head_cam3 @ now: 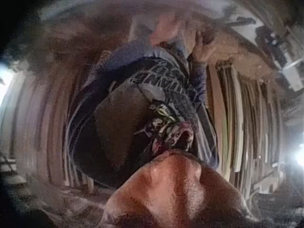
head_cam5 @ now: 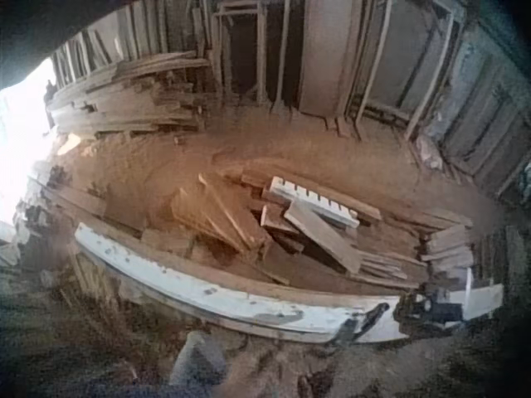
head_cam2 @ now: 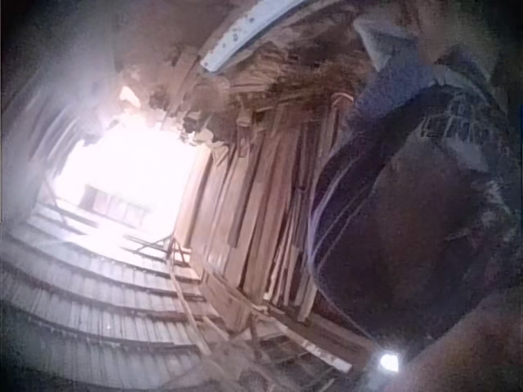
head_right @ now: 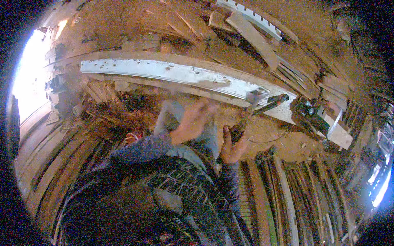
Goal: The person hammers nails into a white wooden slat using a hammer, repeatedly striking and adjusting the wood. They then use a power sander to smooth the surface of the same piece.
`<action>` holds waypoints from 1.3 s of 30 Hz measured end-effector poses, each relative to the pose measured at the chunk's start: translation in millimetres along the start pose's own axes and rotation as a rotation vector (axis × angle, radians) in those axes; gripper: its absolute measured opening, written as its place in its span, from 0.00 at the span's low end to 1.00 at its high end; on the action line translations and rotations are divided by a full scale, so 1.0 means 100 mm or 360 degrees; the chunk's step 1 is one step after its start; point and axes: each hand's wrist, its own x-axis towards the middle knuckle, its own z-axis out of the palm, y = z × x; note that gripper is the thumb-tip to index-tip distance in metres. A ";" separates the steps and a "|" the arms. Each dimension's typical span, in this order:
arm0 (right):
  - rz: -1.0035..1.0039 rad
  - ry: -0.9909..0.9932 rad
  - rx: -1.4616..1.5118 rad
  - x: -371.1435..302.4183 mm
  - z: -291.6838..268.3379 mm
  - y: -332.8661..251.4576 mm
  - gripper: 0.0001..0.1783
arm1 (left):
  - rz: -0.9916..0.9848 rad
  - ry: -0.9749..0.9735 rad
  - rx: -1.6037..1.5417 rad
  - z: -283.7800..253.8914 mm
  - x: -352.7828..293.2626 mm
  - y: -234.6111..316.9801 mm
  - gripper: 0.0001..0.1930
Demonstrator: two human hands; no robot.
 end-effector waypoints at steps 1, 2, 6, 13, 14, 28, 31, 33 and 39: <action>-0.0009 -0.0018 -0.0104 0.02 0.02 -0.02 0.09 | 0.0175 0.0163 0.0208 -0.23 0.07 0.01 0.10; -0.0013 -0.0034 -0.0211 0.02 0.02 -0.05 0.11 | 0.0020 0.0230 0.0259 -0.43 0.18 0.02 0.10; 0.0124 -0.0147 0.0042 0.04 0.09 -0.18 0.15 | 0.0221 0.0294 -0.0153 -1.06 0.78 0.05 0.08; 0.0133 -0.0105 0.0411 0.08 0.20 -0.33 0.20 | 0.0457 -0.0443 0.0346 -1.17 1.40 0.09 0.13; 0.0111 -0.0113 0.0438 0.08 0.19 -0.34 0.20 | 0.0553 -0.0434 0.0380 -1.18 1.41 0.09 0.14; 0.0189 -0.0072 0.0598 -0.05 -0.01 -0.37 0.18 | 0.0903 -0.0582 0.0708 -1.03 1.46 0.13 0.12; 0.0052 -0.0051 0.0600 0.00 0.01 -0.44 0.19 | 0.0837 -0.0841 0.0772 -1.04 1.50 0.17 0.13; -0.0135 -0.0011 0.0557 0.02 0.05 -0.52 0.20 | 0.0824 -0.0934 0.0702 -1.02 1.53 0.21 0.12; -0.0015 -0.0126 0.0211 0.02 -0.05 -0.83 0.24 | 0.0940 -0.1163 0.0647 -1.04 1.63 0.24 0.12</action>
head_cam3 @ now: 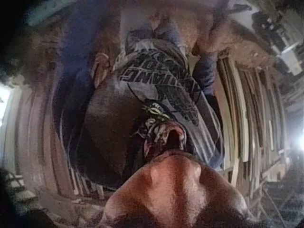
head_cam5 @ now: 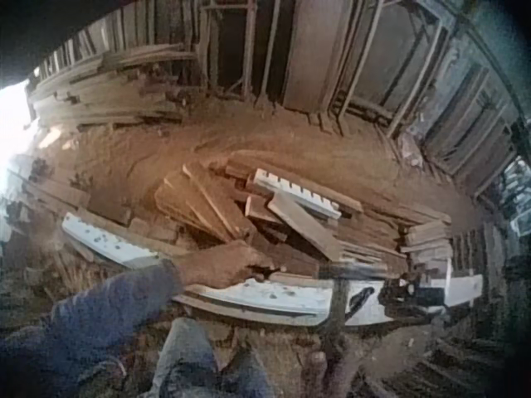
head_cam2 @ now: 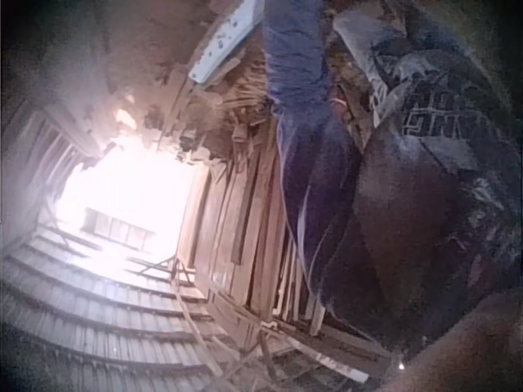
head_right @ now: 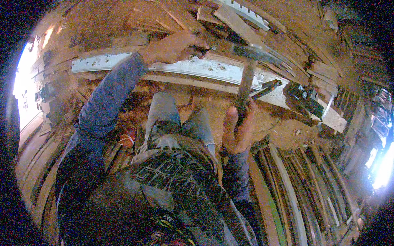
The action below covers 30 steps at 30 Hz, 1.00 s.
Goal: The person hammers nails into a white wooden slat using a hammer, repeatedly striking and adjusting the wood. They then use a power sander to smooth the surface of the same piece.
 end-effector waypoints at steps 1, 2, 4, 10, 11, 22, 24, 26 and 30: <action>-0.0050 -0.0023 -0.0043 0.02 -0.02 -0.03 0.25 | 0.0109 0.0043 -0.0025 0.00 -0.02 -0.01 0.13; -0.0111 0.0035 -0.0059 0.05 -0.03 -0.04 0.26 | 0.0083 0.0003 -0.0047 0.00 -0.02 -0.03 0.14; -0.0421 0.0124 -0.0199 0.13 -0.04 -0.03 0.29 | 0.0023 -0.0063 -0.0089 0.01 -0.03 -0.05 0.15; -0.0786 0.0090 -0.1008 0.15 -0.07 -0.02 0.24 | 0.0041 -0.0079 -0.0019 -0.01 0.01 -0.01 0.14; -0.0768 0.0177 -0.1003 0.16 -0.07 -0.03 0.25 | -0.0028 -0.0109 0.0027 -0.02 0.03 0.00 0.14; -0.0467 0.0230 -0.0354 0.24 -0.15 -0.05 0.26 | -0.0055 -0.0109 -0.0005 0.04 0.05 0.00 0.13; -0.0278 0.0314 -0.0188 0.21 -0.12 0.00 0.25 | -0.0069 -0.0117 -0.0061 0.04 0.05 -0.01 0.11; -0.0348 0.0069 -0.0603 0.21 -0.10 0.07 0.25 | -0.0047 -0.0115 -0.0047 0.05 0.06 0.01 0.10; -0.0210 -0.0100 -0.0583 0.23 -0.12 0.25 0.24 | -0.0002 -0.0222 0.0140 0.07 0.24 0.07 0.06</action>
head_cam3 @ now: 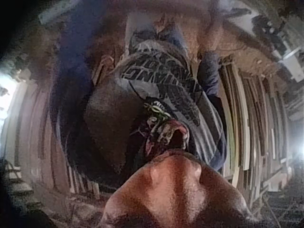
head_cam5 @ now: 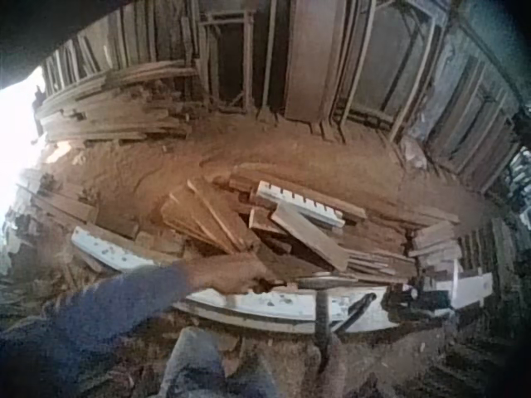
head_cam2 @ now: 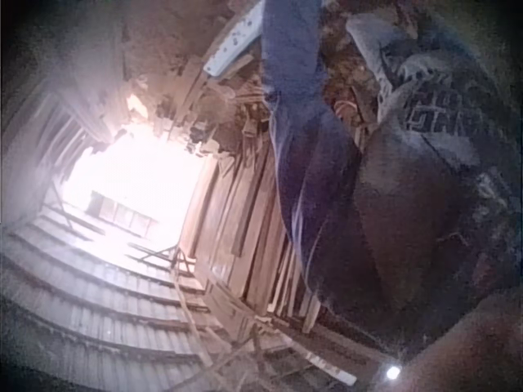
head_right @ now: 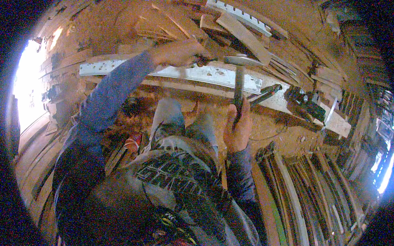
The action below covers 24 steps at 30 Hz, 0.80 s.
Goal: The person hammers nails into a white wooden slat using a hammer, repeatedly striking and adjusting the wood. They then use a power sander to smooth the surface of the same piece.
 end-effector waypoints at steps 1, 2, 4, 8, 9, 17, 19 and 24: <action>0.0123 0.0049 0.0274 -0.02 0.01 0.03 0.23 | -0.0073 -0.0146 0.0032 -0.01 0.09 0.01 0.06; 0.0222 -0.0004 0.0663 -0.05 0.01 0.06 0.23 | -0.0147 -0.0290 0.0063 -0.02 0.19 0.01 0.06; 0.0395 -0.0028 0.0917 -0.11 0.02 0.09 0.22 | -0.0121 -0.0420 0.0253 0.02 0.40 0.04 0.07; 0.0616 0.0053 0.1274 -0.12 0.07 0.09 0.21 | -0.0046 -0.0577 0.0492 0.01 0.55 0.00 0.09; 0.0586 0.0086 0.1259 -0.10 0.07 0.09 0.21 | -0.0073 -0.0596 0.0480 0.02 0.56 -0.01 0.09; 0.0665 -0.0023 0.1201 -0.03 0.10 0.21 0.24 | -0.0080 -0.0612 0.0405 0.03 0.58 0.01 0.07; 0.0434 0.0114 0.1403 -0.03 0.09 0.24 0.24 | -0.0088 -0.0635 0.0476 0.03 0.59 0.01 0.06; 0.0753 -0.0151 0.0987 0.01 0.09 0.28 0.21 | -0.0116 -0.0687 0.0500 0.06 0.64 -0.02 0.07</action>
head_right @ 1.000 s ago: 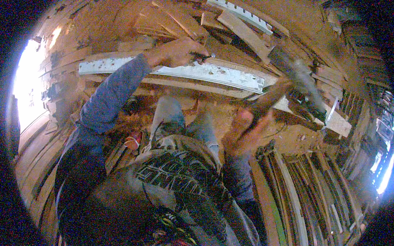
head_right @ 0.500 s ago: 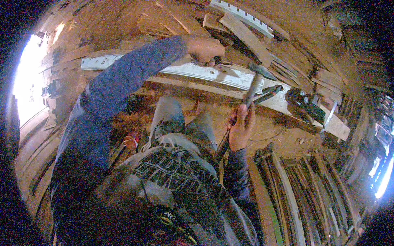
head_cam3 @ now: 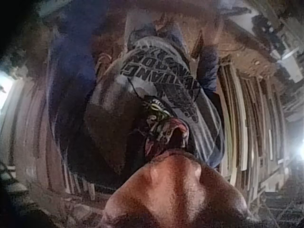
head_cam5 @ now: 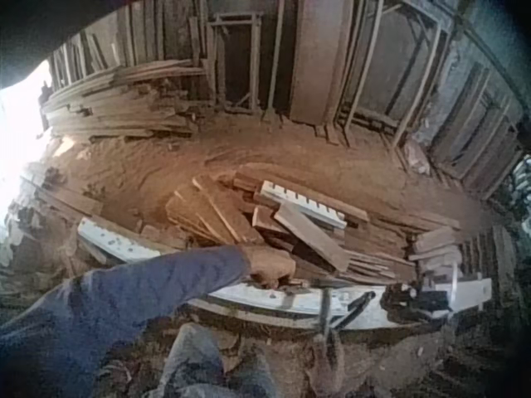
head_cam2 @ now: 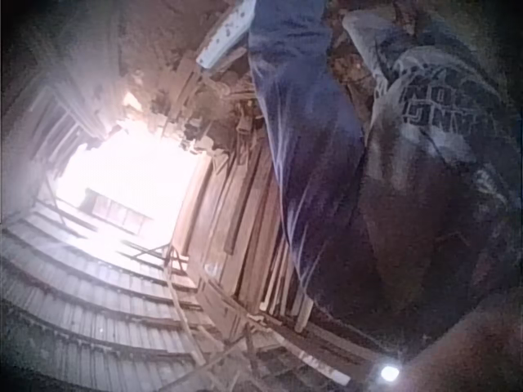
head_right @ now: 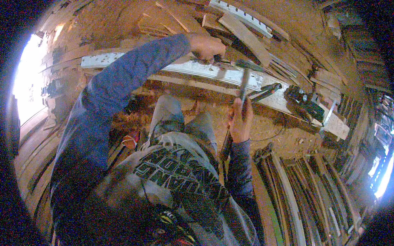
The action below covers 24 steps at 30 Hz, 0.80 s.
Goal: The person hammers nails into a white wooden slat using a hammer, repeatedly striking and adjusting the wood. They then use a power sander to smooth the surface of the same piece.
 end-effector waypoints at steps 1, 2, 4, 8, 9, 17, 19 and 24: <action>-0.0131 0.0003 0.0191 0.01 -0.01 0.00 0.21 | 0.0015 0.0006 -0.0006 0.01 0.01 -0.01 0.08; -0.0226 0.0062 0.0360 0.01 -0.01 0.01 0.21 | 0.0028 0.0011 -0.0014 0.02 0.02 -0.02 0.09; -0.0250 0.0130 0.0320 0.02 -0.01 0.03 0.21 | 0.0034 0.0019 0.0000 0.05 0.04 -0.04 0.10; 0.0092 0.0031 0.0128 0.03 0.00 0.10 0.27 | 0.0180 0.0214 0.0081 0.08 0.05 -0.06 0.12; -0.0069 0.0010 0.0301 0.04 0.01 0.12 0.28 | 0.0133 0.0160 0.0082 0.08 0.05 -0.05 0.12; -0.0067 -0.0025 0.0198 0.04 0.04 0.17 0.19 | 0.0015 -0.0076 0.0063 0.07 0.16 -0.06 0.14; -0.0138 -0.0139 0.0175 0.04 0.04 0.16 0.18 | 0.0047 0.0019 0.0124 0.10 0.18 -0.08 0.15; -0.0148 0.0001 0.0285 0.07 0.05 0.16 0.21 | -0.0064 -0.0099 0.0056 0.10 0.22 -0.07 0.15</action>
